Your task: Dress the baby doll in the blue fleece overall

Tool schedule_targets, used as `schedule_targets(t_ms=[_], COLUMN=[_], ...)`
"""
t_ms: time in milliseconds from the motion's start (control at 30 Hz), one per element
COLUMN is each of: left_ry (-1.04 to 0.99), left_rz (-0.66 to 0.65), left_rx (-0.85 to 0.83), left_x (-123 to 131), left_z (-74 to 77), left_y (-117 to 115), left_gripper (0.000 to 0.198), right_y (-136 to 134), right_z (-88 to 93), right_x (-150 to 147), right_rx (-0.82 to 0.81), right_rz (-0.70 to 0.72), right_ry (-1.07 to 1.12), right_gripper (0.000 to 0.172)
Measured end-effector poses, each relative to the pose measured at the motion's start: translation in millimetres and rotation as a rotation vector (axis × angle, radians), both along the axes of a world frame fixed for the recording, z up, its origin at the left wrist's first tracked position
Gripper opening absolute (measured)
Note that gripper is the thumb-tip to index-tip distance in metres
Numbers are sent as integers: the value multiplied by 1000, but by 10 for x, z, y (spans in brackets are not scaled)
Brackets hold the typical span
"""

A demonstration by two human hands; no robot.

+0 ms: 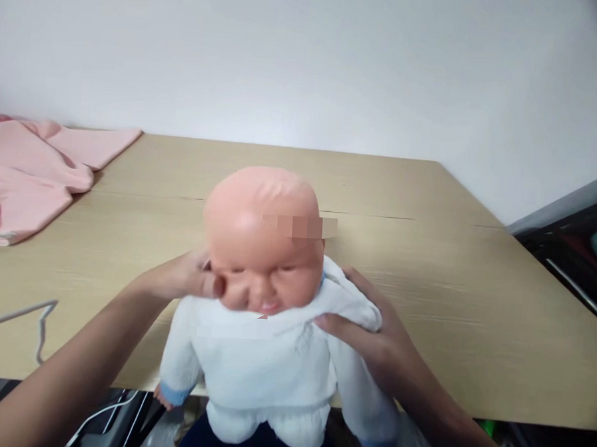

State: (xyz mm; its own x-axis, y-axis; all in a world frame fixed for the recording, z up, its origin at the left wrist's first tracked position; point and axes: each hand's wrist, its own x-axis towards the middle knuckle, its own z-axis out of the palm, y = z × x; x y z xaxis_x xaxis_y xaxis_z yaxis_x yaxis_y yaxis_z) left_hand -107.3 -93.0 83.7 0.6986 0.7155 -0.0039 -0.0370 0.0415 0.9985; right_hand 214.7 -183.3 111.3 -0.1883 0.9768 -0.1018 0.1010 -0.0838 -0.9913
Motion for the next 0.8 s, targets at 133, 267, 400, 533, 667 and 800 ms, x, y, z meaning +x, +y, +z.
schedule_targets(t_ms=[133, 267, 400, 533, 667, 800], left_ry=[-127, -203, -247, -226, -239, -212], left_rz=[-24, -1, -27, -28, -86, 9], left_rx=[-102, -187, -236, -305, -342, -351], left_x=[173, 393, 528, 577, 619, 678], left_z=[-65, -119, -201, -384, -563, -603], left_y=[259, 488, 759, 1084, 1399, 1629], left_gripper=[74, 75, 70, 76, 79, 78], right_y=[296, 544, 775, 1012, 1239, 1460], right_z=[-143, -282, -399, -488, -572, -641], right_x=[61, 115, 162, 210, 248, 242], right_rx=[-46, -103, -132, -190, -246, -247], right_rz=[26, 29, 35, 9, -12, -47], right_ry=[47, 117, 135, 145, 162, 160], right_gripper=[47, 53, 50, 46, 47, 59])
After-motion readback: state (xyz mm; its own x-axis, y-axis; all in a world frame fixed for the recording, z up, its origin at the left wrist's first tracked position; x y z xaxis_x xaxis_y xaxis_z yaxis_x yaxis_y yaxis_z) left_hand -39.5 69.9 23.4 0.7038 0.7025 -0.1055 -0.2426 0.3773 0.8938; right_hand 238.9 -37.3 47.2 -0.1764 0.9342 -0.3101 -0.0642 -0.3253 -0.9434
